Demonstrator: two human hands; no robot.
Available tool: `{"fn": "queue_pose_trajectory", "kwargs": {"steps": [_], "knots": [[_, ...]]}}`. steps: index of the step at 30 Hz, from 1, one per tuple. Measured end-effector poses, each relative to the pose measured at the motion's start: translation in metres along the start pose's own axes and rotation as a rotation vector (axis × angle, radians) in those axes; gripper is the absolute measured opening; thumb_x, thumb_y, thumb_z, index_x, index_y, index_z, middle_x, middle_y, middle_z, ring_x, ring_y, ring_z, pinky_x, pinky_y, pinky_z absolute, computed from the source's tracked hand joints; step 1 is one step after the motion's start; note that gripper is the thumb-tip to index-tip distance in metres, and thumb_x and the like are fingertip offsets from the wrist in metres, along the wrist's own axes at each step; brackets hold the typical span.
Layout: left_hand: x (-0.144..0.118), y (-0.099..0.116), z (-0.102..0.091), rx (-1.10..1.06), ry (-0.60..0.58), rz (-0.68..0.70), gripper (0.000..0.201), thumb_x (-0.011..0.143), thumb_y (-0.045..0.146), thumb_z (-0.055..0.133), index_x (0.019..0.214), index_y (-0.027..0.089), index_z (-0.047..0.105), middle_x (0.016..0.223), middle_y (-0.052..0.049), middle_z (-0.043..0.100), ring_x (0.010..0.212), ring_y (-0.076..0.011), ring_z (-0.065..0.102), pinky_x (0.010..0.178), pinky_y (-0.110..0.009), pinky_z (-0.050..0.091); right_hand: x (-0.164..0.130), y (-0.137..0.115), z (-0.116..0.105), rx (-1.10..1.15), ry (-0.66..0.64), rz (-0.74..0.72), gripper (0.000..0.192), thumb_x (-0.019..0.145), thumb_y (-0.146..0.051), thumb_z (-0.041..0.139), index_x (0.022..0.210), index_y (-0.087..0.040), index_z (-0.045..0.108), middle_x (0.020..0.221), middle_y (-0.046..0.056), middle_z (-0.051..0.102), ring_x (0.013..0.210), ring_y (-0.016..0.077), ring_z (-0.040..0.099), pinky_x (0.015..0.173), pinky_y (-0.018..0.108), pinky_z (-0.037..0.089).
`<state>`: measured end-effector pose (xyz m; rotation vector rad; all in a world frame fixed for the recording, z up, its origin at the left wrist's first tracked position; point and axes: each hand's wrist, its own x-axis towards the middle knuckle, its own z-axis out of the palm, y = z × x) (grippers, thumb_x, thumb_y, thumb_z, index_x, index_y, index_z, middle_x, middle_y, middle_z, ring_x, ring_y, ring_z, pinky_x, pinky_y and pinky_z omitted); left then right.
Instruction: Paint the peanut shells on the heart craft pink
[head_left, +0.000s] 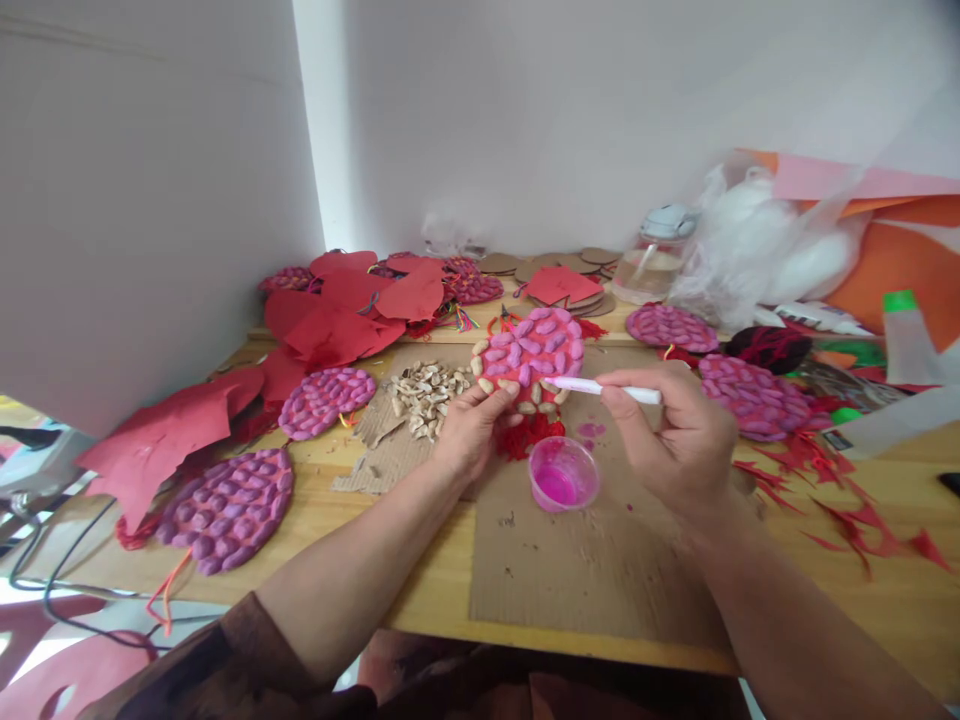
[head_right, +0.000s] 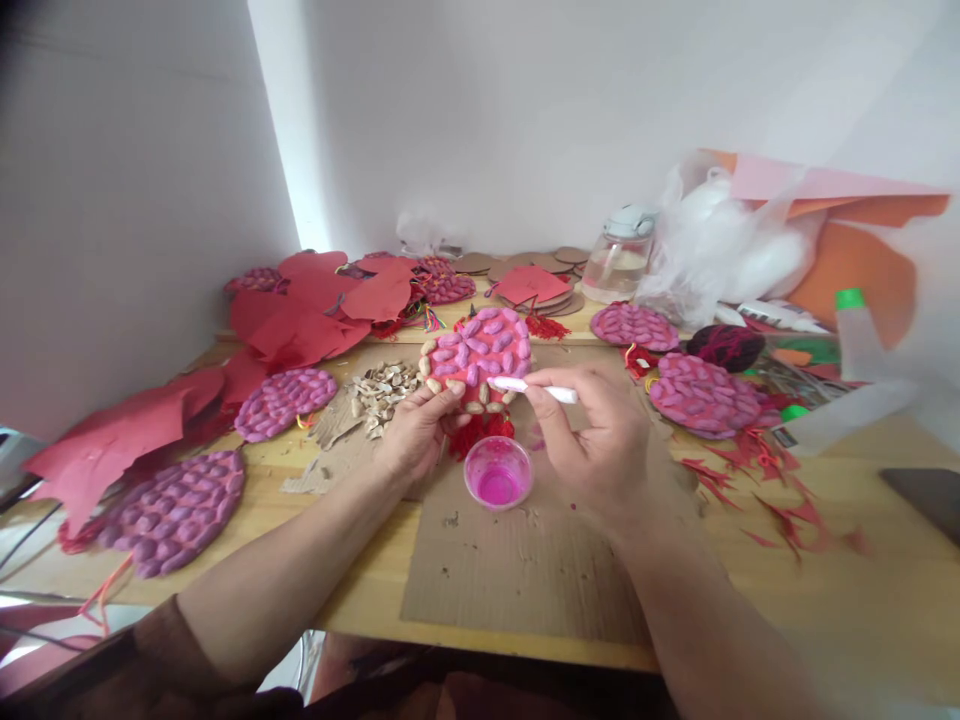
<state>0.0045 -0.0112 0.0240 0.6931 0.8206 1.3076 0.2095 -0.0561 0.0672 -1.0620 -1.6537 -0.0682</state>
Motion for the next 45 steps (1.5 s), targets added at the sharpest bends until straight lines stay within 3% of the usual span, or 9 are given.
{"fn": "queue_pose_trajectory", "kwargs": {"steps": [3,7,14,22,36,45], "knots": [[0.002,0.001,-0.001,0.011,0.048,0.005,0.037,0.064,0.036,0.101,0.086,0.016,0.078,0.083,-0.004,0.080,0.069,-0.0130,0.071,0.058,-0.020,0.055,0.002,-0.001,-0.007,0.078,0.008,0.027,0.008,0.099,-0.031,0.070,0.097,-0.028,0.076,0.084,0.001,0.072,0.077,0.0198,0.068,0.073,0.039,0.053],[0.003,0.001,-0.002,0.050,0.075,0.043,0.038,0.064,0.041,0.101,0.083,0.017,0.079,0.076,-0.003,0.077,0.062,-0.0116,0.066,0.057,-0.021,0.054,0.007,-0.002,-0.017,0.248,-0.124,0.032,0.015,0.101,-0.034,0.065,0.090,-0.026,0.072,0.082,0.002,0.069,0.072,0.0190,0.064,0.063,0.037,0.049],[-0.001,0.000,0.001,0.121,0.052,0.145,0.037,0.066,0.045,0.098,0.084,0.018,0.081,0.080,-0.003,0.079,0.063,-0.0121,0.065,0.058,-0.023,0.052,0.009,-0.012,-0.015,0.046,-0.521,-0.233,0.010,0.096,-0.029,0.068,0.087,-0.029,0.069,0.078,-0.001,0.072,0.094,0.0243,0.063,0.087,0.043,0.050],[-0.002,0.000,0.001,0.171,0.040,0.162,0.039,0.069,0.050,0.095,0.080,0.017,0.077,0.070,0.000,0.072,0.057,-0.0104,0.060,0.056,-0.023,0.049,0.003,-0.019,-0.006,-0.045,-0.673,-0.289,0.016,0.101,-0.026,0.061,0.087,-0.024,0.070,0.081,0.001,0.073,0.106,0.0271,0.058,0.094,0.046,0.037],[0.001,0.000,0.000,0.120,0.066,0.158,0.045,0.061,0.053,0.099,0.080,0.018,0.078,0.072,-0.001,0.073,0.059,-0.0118,0.062,0.057,-0.025,0.053,0.002,-0.019,-0.004,0.009,-0.662,-0.245,0.016,0.102,-0.026,0.061,0.089,-0.023,0.069,0.083,0.000,0.072,0.105,0.0238,0.059,0.093,0.043,0.033],[0.000,0.000,-0.001,0.100,0.056,0.156,0.043,0.062,0.050,0.099,0.080,0.018,0.078,0.075,-0.002,0.075,0.061,-0.0123,0.065,0.057,-0.024,0.054,-0.002,-0.017,-0.002,0.061,-0.729,-0.215,0.014,0.101,-0.020,0.061,0.089,-0.023,0.068,0.081,0.000,0.068,0.104,0.0234,0.054,0.092,0.043,0.034]]}}
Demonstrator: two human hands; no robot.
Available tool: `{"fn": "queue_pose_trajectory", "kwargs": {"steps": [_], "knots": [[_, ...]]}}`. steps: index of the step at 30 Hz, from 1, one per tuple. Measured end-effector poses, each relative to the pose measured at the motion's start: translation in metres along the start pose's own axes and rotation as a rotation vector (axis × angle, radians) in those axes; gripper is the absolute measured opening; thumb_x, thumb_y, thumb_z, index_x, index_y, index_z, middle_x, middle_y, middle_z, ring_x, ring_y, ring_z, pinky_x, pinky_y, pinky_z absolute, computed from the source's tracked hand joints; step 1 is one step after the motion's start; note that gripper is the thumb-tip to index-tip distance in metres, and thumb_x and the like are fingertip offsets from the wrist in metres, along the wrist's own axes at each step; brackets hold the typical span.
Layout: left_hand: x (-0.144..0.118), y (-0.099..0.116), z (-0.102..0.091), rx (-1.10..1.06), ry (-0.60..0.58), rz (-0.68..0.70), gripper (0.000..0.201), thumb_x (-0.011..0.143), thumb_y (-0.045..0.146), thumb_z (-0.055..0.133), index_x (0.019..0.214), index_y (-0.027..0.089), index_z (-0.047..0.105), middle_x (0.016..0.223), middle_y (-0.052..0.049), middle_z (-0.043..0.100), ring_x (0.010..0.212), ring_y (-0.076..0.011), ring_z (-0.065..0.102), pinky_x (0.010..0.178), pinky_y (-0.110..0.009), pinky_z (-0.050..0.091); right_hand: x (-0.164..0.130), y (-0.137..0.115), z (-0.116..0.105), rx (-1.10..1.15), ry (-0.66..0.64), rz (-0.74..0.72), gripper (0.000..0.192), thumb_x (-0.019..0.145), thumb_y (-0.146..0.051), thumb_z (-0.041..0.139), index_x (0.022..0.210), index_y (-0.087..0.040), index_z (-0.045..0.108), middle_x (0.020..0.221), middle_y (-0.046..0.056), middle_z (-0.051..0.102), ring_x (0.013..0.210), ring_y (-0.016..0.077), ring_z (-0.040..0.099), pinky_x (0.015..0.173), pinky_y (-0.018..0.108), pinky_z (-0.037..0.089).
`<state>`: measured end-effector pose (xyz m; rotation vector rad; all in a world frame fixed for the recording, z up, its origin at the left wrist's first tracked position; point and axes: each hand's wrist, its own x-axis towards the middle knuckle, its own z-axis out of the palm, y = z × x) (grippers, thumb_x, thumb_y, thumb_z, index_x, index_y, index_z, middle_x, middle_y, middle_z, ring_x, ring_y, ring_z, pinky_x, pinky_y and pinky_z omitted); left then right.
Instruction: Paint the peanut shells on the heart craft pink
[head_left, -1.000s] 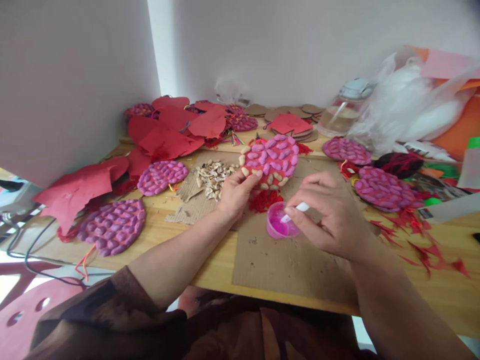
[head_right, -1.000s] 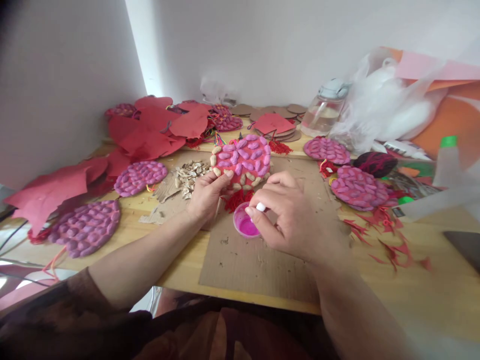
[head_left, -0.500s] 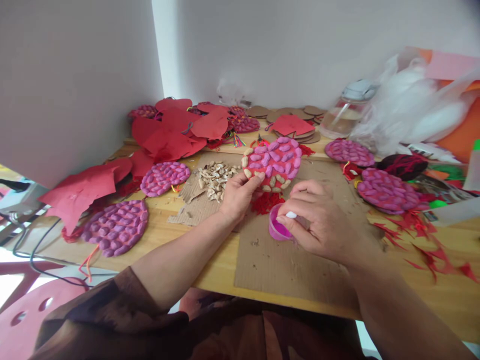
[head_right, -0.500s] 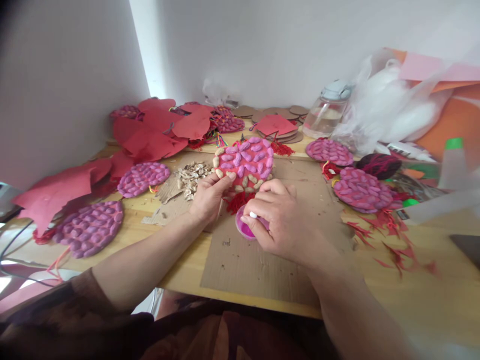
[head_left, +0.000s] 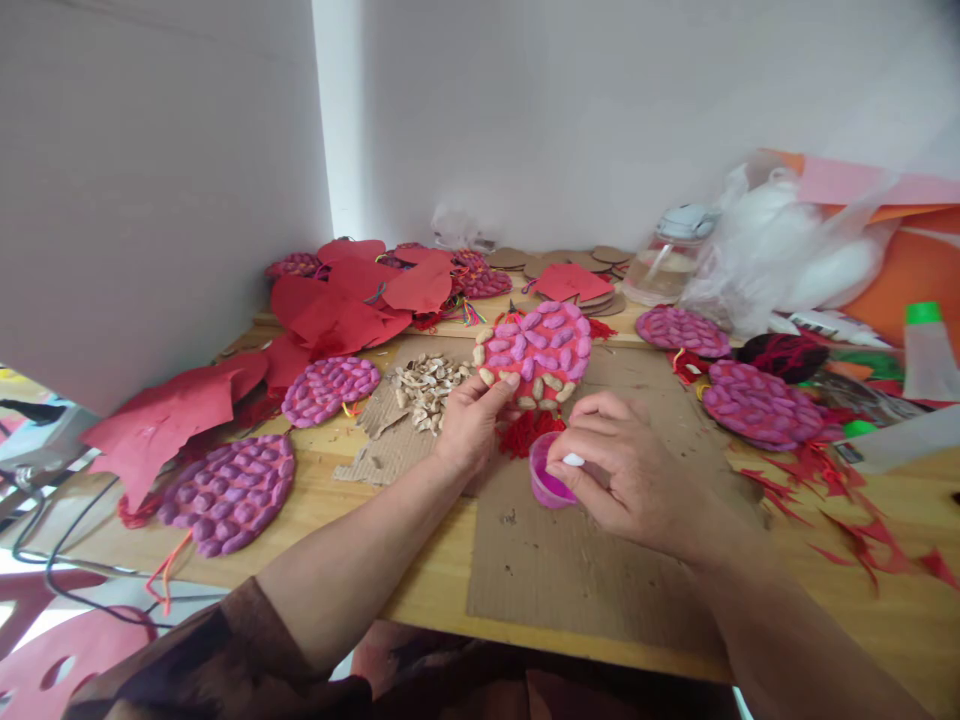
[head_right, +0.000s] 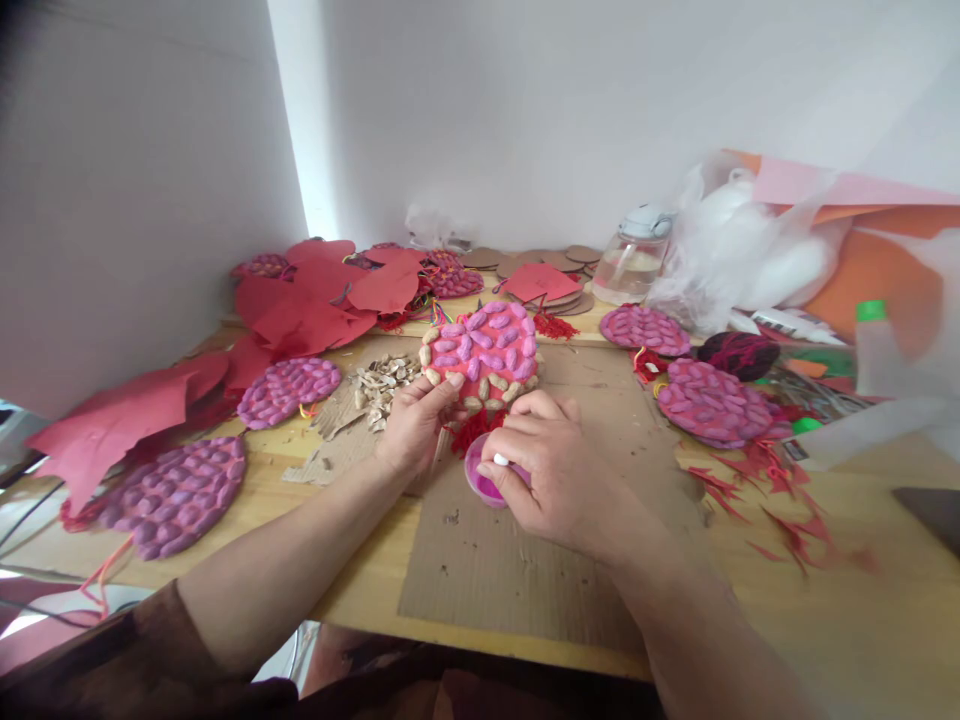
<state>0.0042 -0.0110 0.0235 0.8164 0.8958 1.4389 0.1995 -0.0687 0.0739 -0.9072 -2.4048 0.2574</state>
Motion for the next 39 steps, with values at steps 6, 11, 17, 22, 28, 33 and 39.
{"fn": "queue_pose_trajectory", "kwargs": {"steps": [6,11,17,22,28,33,39], "knots": [[0.000,-0.001,0.000,-0.010,0.000,-0.024,0.043,0.062,0.049,0.100,0.081,0.018,0.078,0.073,-0.003,0.075,0.058,-0.0119,0.064,0.057,-0.024,0.054,0.001,0.000,0.002,0.008,0.018,-0.001,0.016,0.102,-0.022,0.060,0.088,-0.023,0.066,0.079,0.000,0.067,0.103,0.0232,0.055,0.092,0.043,0.035],[-0.001,0.001,0.000,-0.008,-0.006,-0.039,0.044,0.059,0.049,0.101,0.081,0.018,0.079,0.074,-0.003,0.077,0.058,-0.0123,0.065,0.057,-0.024,0.054,0.002,0.000,-0.002,-0.007,0.087,0.001,0.010,0.099,-0.020,0.063,0.091,-0.023,0.067,0.085,0.000,0.072,0.102,0.0231,0.060,0.092,0.044,0.038],[-0.002,0.001,-0.001,0.023,-0.020,-0.019,0.048,0.063,0.054,0.099,0.085,0.017,0.080,0.077,-0.005,0.078,0.060,-0.0133,0.067,0.058,-0.025,0.054,-0.004,0.006,-0.016,0.124,0.423,0.065,0.006,0.099,-0.023,0.067,0.095,-0.026,0.070,0.088,0.000,0.071,0.088,0.0195,0.065,0.081,0.039,0.048],[-0.004,-0.002,-0.001,0.045,-0.059,0.002,0.040,0.073,0.051,0.095,0.088,0.018,0.079,0.080,-0.004,0.079,0.066,-0.0140,0.069,0.062,-0.025,0.056,-0.006,0.013,-0.013,0.079,0.708,0.215,0.008,0.101,-0.027,0.067,0.103,-0.027,0.075,0.088,0.001,0.073,0.074,0.0164,0.064,0.070,0.036,0.049],[-0.010,0.005,0.003,0.103,-0.101,0.049,0.041,0.074,0.053,0.094,0.088,0.017,0.080,0.081,-0.006,0.079,0.067,-0.0153,0.070,0.064,-0.028,0.059,-0.003,0.011,-0.008,-0.080,0.666,0.169,0.011,0.101,-0.030,0.068,0.107,-0.027,0.076,0.094,0.004,0.077,0.085,0.0213,0.071,0.079,0.040,0.053],[-0.014,0.010,0.005,0.150,-0.129,0.070,0.041,0.072,0.054,0.095,0.086,0.018,0.081,0.077,-0.007,0.078,0.065,-0.0164,0.069,0.066,-0.031,0.061,-0.001,0.010,-0.008,-0.133,0.625,0.137,0.008,0.101,-0.029,0.068,0.105,-0.028,0.075,0.092,0.004,0.077,0.089,0.0229,0.071,0.080,0.041,0.052],[-0.012,0.009,0.005,0.152,-0.109,0.095,0.043,0.070,0.055,0.094,0.085,0.018,0.080,0.075,-0.005,0.077,0.065,-0.0160,0.069,0.066,-0.031,0.061,0.002,0.006,-0.010,-0.210,0.681,0.086,0.005,0.100,-0.023,0.068,0.099,-0.024,0.072,0.087,0.003,0.077,0.084,0.0206,0.070,0.080,0.039,0.050]]}}
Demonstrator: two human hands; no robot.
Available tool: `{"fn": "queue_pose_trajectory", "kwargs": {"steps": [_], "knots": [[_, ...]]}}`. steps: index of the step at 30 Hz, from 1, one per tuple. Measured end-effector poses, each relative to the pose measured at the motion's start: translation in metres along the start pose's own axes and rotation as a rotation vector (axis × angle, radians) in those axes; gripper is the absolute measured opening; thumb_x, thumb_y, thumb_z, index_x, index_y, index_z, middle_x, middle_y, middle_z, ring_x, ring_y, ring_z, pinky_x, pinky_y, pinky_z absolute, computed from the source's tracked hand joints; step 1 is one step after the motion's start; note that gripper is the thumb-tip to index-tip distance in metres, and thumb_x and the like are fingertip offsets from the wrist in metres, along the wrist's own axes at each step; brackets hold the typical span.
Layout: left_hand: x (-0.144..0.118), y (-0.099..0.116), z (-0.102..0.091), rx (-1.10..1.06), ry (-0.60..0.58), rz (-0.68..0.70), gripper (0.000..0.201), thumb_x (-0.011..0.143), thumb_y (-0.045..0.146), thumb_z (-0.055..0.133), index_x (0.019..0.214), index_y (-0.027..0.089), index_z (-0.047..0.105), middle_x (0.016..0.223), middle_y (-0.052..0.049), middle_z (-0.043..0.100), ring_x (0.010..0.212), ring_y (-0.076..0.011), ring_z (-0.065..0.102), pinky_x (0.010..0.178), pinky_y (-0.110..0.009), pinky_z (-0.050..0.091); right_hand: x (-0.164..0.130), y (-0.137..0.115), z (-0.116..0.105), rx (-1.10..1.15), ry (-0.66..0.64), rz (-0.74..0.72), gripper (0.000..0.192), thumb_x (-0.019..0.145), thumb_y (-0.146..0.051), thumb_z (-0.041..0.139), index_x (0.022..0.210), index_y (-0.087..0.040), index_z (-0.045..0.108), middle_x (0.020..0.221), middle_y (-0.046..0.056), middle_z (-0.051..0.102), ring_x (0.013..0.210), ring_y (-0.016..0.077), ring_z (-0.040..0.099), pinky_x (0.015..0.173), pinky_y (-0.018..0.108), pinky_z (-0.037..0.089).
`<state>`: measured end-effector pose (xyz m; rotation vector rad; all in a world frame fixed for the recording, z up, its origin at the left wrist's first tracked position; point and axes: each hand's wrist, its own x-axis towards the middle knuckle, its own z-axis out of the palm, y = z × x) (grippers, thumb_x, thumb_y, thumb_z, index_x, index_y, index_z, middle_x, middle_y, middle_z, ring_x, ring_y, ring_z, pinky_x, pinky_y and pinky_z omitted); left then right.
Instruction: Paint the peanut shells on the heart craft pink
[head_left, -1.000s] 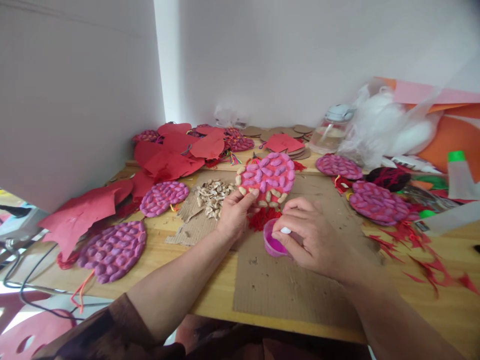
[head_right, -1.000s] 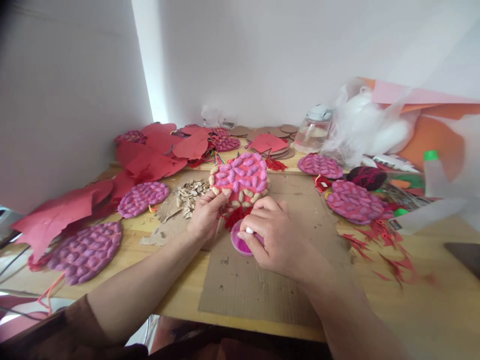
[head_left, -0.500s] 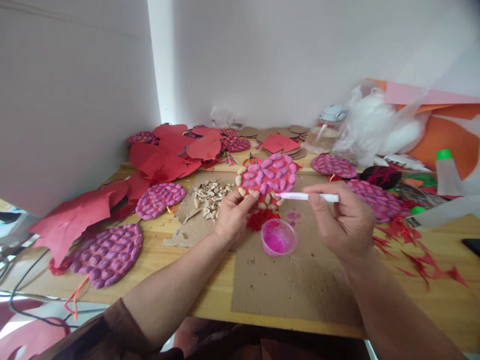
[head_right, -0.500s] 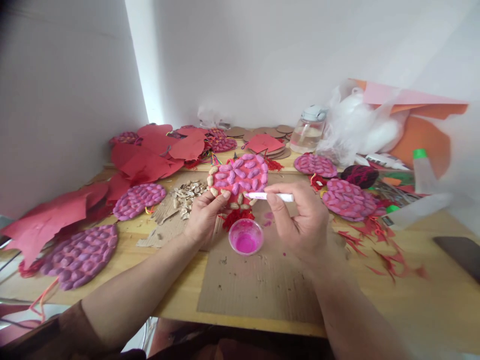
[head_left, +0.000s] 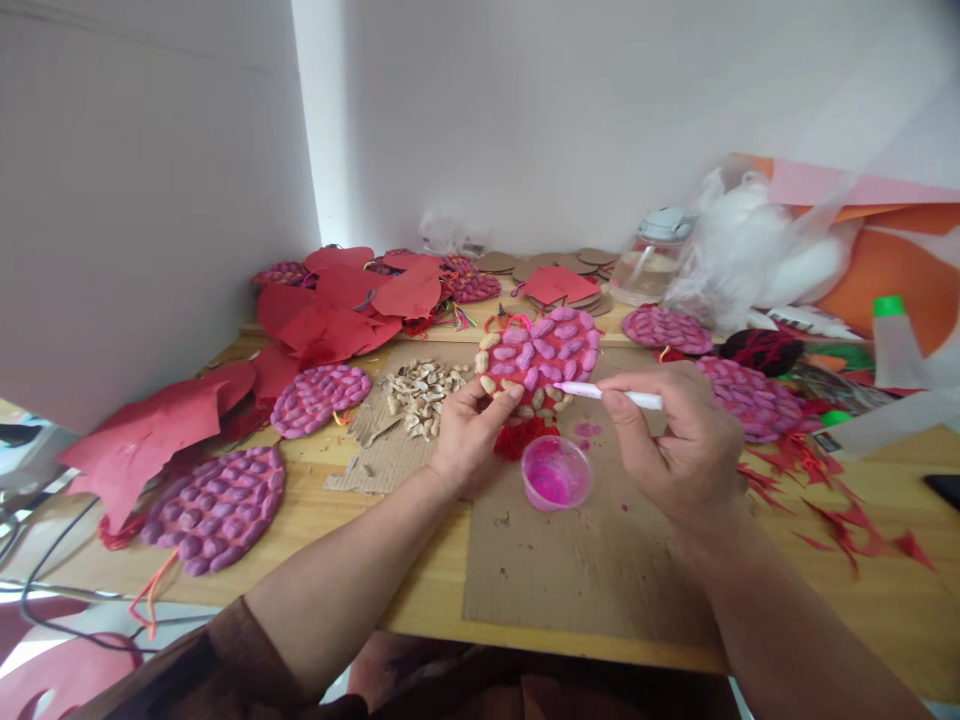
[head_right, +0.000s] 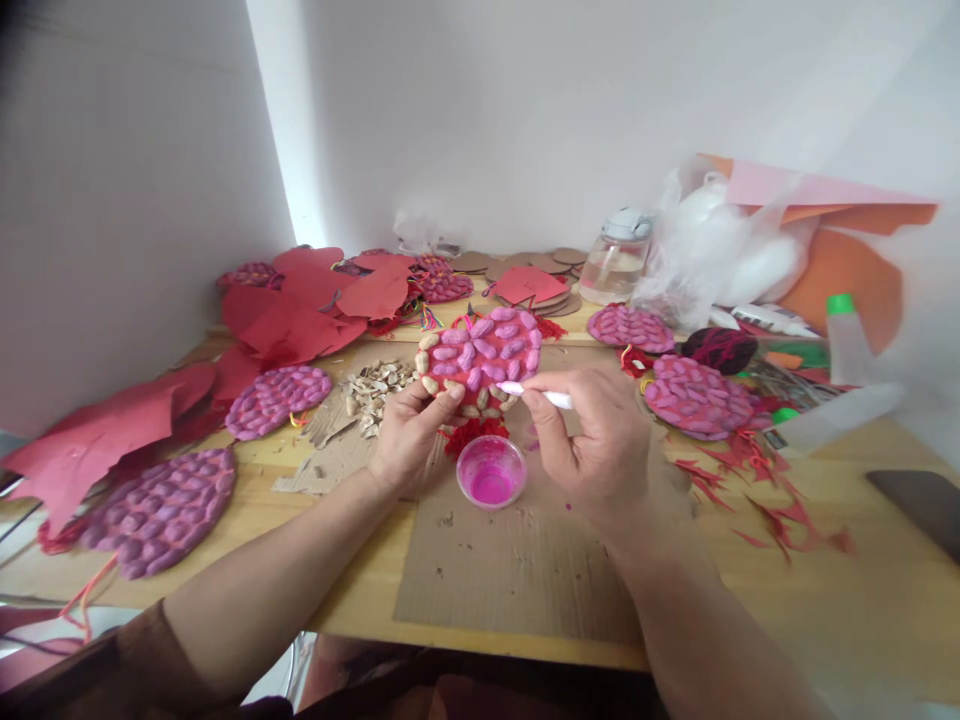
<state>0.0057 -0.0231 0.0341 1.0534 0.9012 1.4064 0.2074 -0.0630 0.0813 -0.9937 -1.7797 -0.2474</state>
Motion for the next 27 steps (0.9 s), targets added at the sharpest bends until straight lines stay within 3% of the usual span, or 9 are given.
{"fn": "queue_pose_trajectory", "kwargs": {"steps": [6,12,27], "knots": [[0.0001,-0.0021,-0.0014,0.018,0.001,0.009,0.042,0.072,0.054,0.094,0.087,0.017,0.080,0.075,-0.005,0.077,0.067,-0.0171,0.071,0.066,-0.031,0.061,0.0014,-0.0012,0.0019,0.002,-0.047,-0.047,0.007,0.100,-0.022,0.066,0.099,-0.025,0.072,0.083,0.002,0.077,0.081,0.0212,0.070,0.079,0.040,0.050],[0.0001,-0.0028,-0.0014,0.027,-0.007,0.035,0.040,0.074,0.054,0.093,0.086,0.018,0.079,0.075,-0.004,0.077,0.065,-0.0161,0.069,0.066,-0.030,0.060,0.0003,-0.0033,0.0010,-0.065,0.006,-0.033,0.006,0.099,-0.023,0.068,0.097,-0.025,0.073,0.085,0.003,0.078,0.082,0.0219,0.070,0.080,0.040,0.050],[-0.0004,-0.0016,-0.0011,0.023,-0.017,0.032,0.039,0.074,0.053,0.093,0.085,0.018,0.079,0.075,-0.005,0.077,0.065,-0.0160,0.069,0.066,-0.030,0.059,0.0011,-0.0005,0.0020,0.021,-0.018,0.021,0.006,0.101,-0.024,0.067,0.098,-0.026,0.072,0.087,0.002,0.078,0.082,0.0209,0.072,0.080,0.040,0.052]]}}
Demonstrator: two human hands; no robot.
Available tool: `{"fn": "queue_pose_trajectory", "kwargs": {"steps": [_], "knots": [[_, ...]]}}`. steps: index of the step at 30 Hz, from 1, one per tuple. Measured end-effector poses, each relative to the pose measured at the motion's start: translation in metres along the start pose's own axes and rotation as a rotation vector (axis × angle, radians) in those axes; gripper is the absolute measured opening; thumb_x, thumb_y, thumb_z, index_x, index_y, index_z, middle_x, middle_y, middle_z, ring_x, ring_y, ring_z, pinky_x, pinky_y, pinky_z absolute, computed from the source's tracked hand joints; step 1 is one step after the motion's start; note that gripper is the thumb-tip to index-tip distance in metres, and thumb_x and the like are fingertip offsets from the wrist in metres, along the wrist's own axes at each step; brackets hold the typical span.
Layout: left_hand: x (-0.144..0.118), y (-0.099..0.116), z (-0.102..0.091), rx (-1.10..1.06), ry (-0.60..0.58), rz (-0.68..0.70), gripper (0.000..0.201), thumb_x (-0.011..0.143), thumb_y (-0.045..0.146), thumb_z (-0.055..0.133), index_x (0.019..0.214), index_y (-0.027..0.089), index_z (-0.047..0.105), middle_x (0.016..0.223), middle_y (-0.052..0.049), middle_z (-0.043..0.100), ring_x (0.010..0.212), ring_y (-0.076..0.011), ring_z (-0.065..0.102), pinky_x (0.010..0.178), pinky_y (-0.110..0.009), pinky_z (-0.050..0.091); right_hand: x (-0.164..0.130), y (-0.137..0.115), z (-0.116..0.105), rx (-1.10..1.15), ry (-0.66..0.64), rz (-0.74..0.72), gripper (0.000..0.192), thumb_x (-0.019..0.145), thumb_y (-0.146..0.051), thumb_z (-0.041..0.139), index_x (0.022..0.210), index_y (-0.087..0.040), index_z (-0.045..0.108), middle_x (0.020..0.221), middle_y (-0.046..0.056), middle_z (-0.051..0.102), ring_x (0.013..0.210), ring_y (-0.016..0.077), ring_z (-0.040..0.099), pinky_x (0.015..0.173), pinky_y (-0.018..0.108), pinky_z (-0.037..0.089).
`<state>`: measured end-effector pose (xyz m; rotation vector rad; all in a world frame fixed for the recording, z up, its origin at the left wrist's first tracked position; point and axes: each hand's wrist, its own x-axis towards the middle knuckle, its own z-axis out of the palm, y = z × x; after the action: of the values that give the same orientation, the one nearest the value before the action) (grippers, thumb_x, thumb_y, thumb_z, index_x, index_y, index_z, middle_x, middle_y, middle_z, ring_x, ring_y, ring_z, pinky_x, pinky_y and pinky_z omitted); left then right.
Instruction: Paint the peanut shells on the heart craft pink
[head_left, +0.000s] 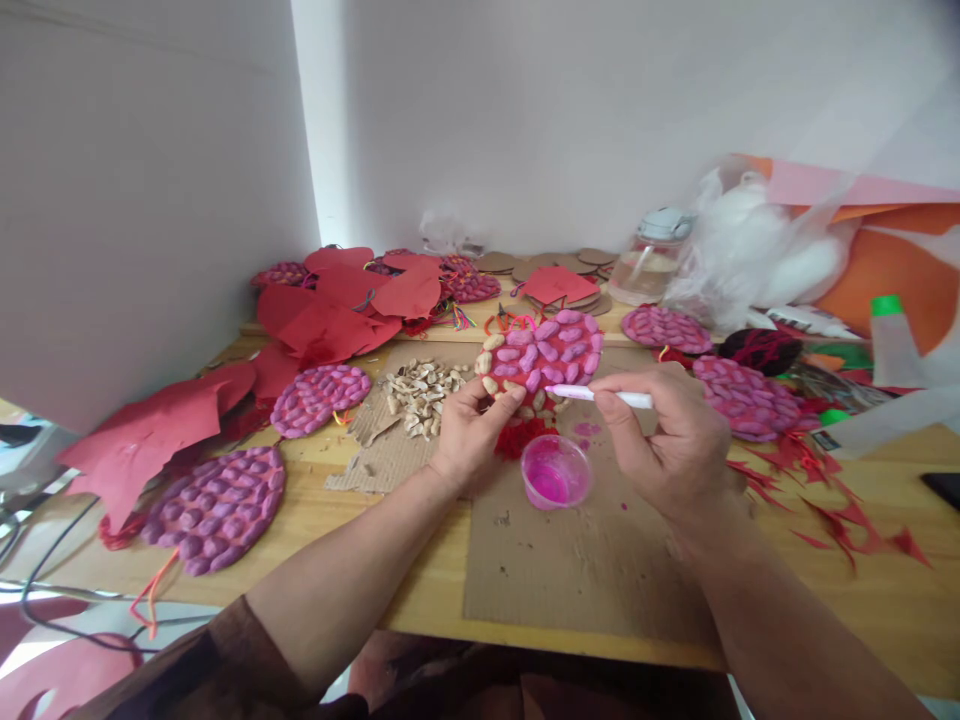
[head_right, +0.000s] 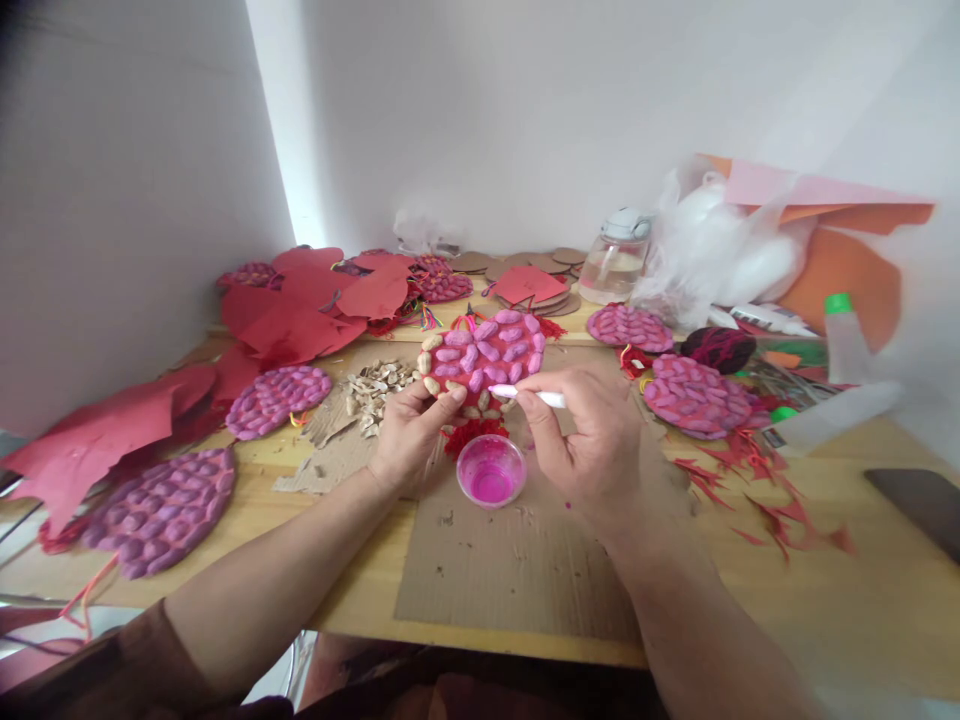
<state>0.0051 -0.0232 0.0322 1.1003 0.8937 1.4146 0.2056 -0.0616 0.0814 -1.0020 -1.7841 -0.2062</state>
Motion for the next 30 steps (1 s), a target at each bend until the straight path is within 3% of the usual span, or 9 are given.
{"fn": "queue_pose_trajectory", "kwargs": {"steps": [16,30], "knots": [[0.0056,-0.0076,-0.0034,-0.109,0.037,-0.085,0.043,0.069,0.054,0.096,0.086,0.018,0.078,0.080,-0.004,0.077,0.069,-0.0157,0.070,0.063,-0.027,0.058,-0.0029,0.0028,-0.0010,-0.028,0.002,0.006,0.005,0.100,-0.024,0.067,0.098,-0.026,0.072,0.086,0.002,0.077,0.083,0.0213,0.070,0.082,0.041,0.051],[0.0068,-0.0095,-0.0050,-0.131,0.043,-0.072,0.041,0.072,0.050,0.096,0.089,0.017,0.078,0.081,-0.003,0.077,0.069,-0.0143,0.071,0.062,-0.025,0.058,-0.0010,0.0045,-0.0007,-0.015,0.033,-0.040,0.005,0.099,-0.023,0.068,0.096,-0.025,0.071,0.084,0.001,0.076,0.082,0.0202,0.069,0.079,0.039,0.048]]}}
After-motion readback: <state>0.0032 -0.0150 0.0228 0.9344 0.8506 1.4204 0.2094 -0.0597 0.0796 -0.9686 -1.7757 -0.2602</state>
